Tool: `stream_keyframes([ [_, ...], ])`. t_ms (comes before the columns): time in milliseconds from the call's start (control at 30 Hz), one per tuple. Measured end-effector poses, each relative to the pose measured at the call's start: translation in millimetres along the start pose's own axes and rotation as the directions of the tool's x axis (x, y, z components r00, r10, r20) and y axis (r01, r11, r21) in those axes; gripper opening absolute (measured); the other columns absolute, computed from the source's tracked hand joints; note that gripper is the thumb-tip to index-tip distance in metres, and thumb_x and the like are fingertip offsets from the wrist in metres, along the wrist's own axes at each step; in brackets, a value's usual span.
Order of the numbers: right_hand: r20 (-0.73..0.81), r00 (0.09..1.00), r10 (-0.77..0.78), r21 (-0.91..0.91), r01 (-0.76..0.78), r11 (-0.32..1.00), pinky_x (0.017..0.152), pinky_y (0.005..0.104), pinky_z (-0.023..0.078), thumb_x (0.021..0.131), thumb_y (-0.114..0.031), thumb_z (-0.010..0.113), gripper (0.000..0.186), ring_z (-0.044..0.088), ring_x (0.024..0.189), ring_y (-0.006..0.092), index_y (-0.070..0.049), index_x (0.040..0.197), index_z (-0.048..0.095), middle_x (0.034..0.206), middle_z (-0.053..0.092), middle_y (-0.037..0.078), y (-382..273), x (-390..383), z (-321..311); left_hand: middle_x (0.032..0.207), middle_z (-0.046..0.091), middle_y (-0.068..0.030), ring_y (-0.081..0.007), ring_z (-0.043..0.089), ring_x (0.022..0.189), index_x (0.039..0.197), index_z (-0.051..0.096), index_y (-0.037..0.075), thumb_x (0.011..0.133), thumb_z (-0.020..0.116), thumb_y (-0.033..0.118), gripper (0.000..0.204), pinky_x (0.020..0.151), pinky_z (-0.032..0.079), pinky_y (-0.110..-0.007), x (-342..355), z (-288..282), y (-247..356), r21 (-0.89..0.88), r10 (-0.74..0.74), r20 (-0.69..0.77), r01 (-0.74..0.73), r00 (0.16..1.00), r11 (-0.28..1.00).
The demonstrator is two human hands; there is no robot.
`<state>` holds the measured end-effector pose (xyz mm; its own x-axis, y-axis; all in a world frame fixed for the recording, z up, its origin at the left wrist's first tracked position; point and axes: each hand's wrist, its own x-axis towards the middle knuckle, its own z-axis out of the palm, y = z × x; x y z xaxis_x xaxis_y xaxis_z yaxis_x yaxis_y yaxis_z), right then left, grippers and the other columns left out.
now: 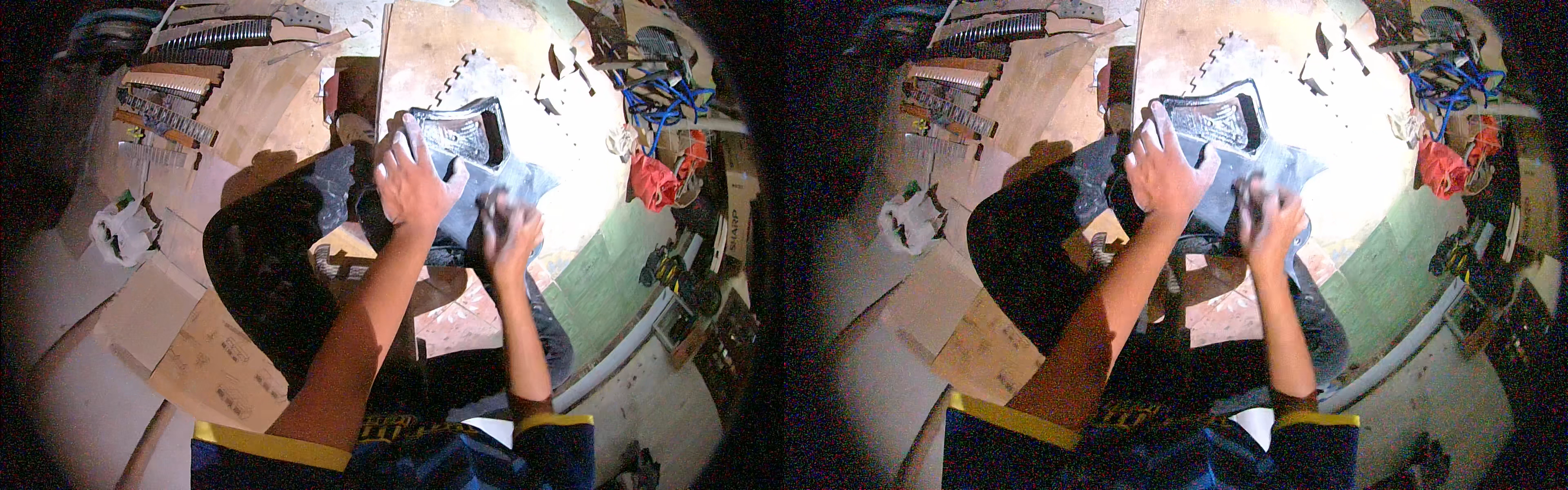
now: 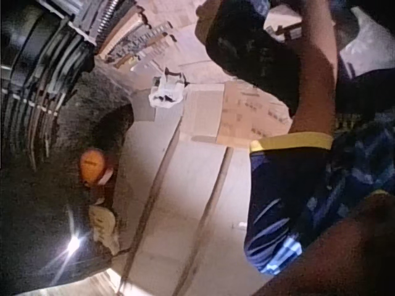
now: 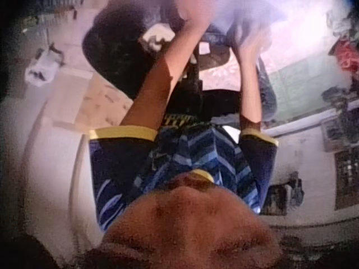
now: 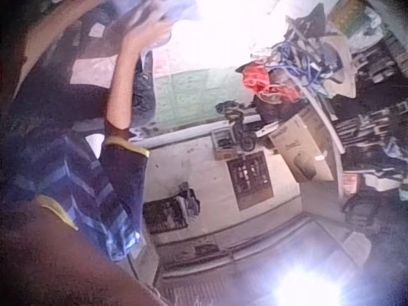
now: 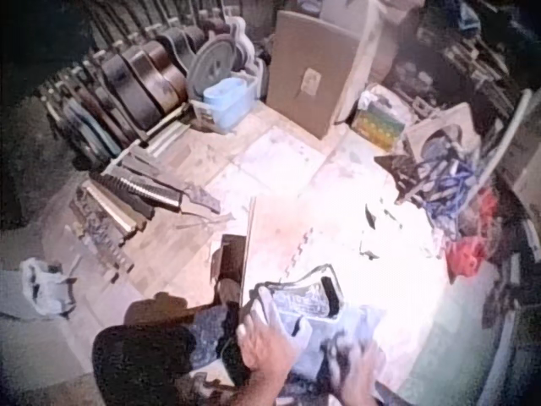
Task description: The person sands a black guitar body and a pickguard using a sanding block and wipes the surfaces with a cloth.
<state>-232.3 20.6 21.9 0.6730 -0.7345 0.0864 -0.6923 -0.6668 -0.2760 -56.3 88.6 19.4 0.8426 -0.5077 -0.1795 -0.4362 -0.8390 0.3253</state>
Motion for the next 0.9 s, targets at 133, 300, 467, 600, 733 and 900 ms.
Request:
stream_keyframes([
  [133,-0.081,0.99,0.114,0.068,-0.109,0.992,0.091,0.0486,0.043,0.085,-0.018,0.077,0.036,0.056,0.107,0.0381,-0.011,0.119,0.067,0.11,0.061,0.019,-6,102,-1,0.137,0.055,-0.0243,-0.036,0.056,0.124,0.159,0.025,0.002,0.081,0.069,0.058,0.106,0.102,0.045,-0.05,1,-1,3,-0.021,0.024,-0.035,-0.024,0.999,0.999],
  [300,0.025,0.967,0.254,0.229,-0.253,0.94,0.094,0.0491,0.041,0.083,-0.017,0.078,0.036,0.057,0.106,0.0364,-0.009,0.117,0.069,0.11,0.061,0.019,27,-12,30,0.137,0.055,-0.0239,-0.0356,0.056,0.123,0.159,0.027,0.002,0.081,0.068,0.059,0.106,0.101,0.045,-0.049,3,-8,10,-0.017,0.017,-0.002,-0.017,1.0,1.0],
  [467,-0.011,0.999,0.049,0.094,-0.048,0.994,0.088,0.0508,0.044,0.083,-0.015,0.077,0.036,0.057,0.103,0.0391,-0.013,0.118,0.067,0.108,0.06,0.018,-21,40,0,0.138,0.054,-0.023,-0.0357,0.056,0.123,0.158,0.028,0.001,0.081,0.067,0.061,0.106,0.101,0.045,-0.048,2,-5,3,0.012,0.018,-0.028,-0.017,0.999,1.0],
  [600,-0.058,0.993,0.107,0.096,-0.101,0.99,0.091,0.0504,0.045,0.086,-0.021,0.077,0.038,0.056,0.107,0.0382,-0.012,0.121,0.066,0.113,0.059,0.02,-15,95,10,0.137,0.054,-0.0233,-0.0358,0.056,0.123,0.159,0.026,0.002,0.081,0.068,0.061,0.107,0.102,0.045,-0.049,5,-1,0,0.011,0.024,-0.018,-0.024,1.0,1.0],
  [733,-0.013,0.988,0.155,0.175,-0.15,0.973,0.097,0.0532,0.038,0.077,-0.008,0.08,0.049,0.054,0.111,0.0386,-0.017,0.124,0.066,0.116,0.057,0.019,-19,-7,12,0.138,0.055,-0.0231,-0.0354,0.057,0.122,0.159,0.026,0.002,0.08,0.069,0.062,0.108,0.101,0.046,-0.048,3,-4,4,0.008,-0.007,0.037,0.007,0.999,1.0],
  [900,0.096,0.99,0.106,0.084,-0.114,0.99,0.1,0.0521,0.038,0.077,-0.008,0.081,0.052,0.053,0.112,0.0387,-0.015,0.125,0.064,0.12,0.057,0.018,-43,3,-16,0.136,0.055,-0.0241,-0.0366,0.057,0.122,0.16,0.025,0.003,0.079,0.07,0.06,0.109,0.1,0.046,-0.048,5,-2,2,0.003,0.022,-0.032,-0.022,0.999,1.0],
])
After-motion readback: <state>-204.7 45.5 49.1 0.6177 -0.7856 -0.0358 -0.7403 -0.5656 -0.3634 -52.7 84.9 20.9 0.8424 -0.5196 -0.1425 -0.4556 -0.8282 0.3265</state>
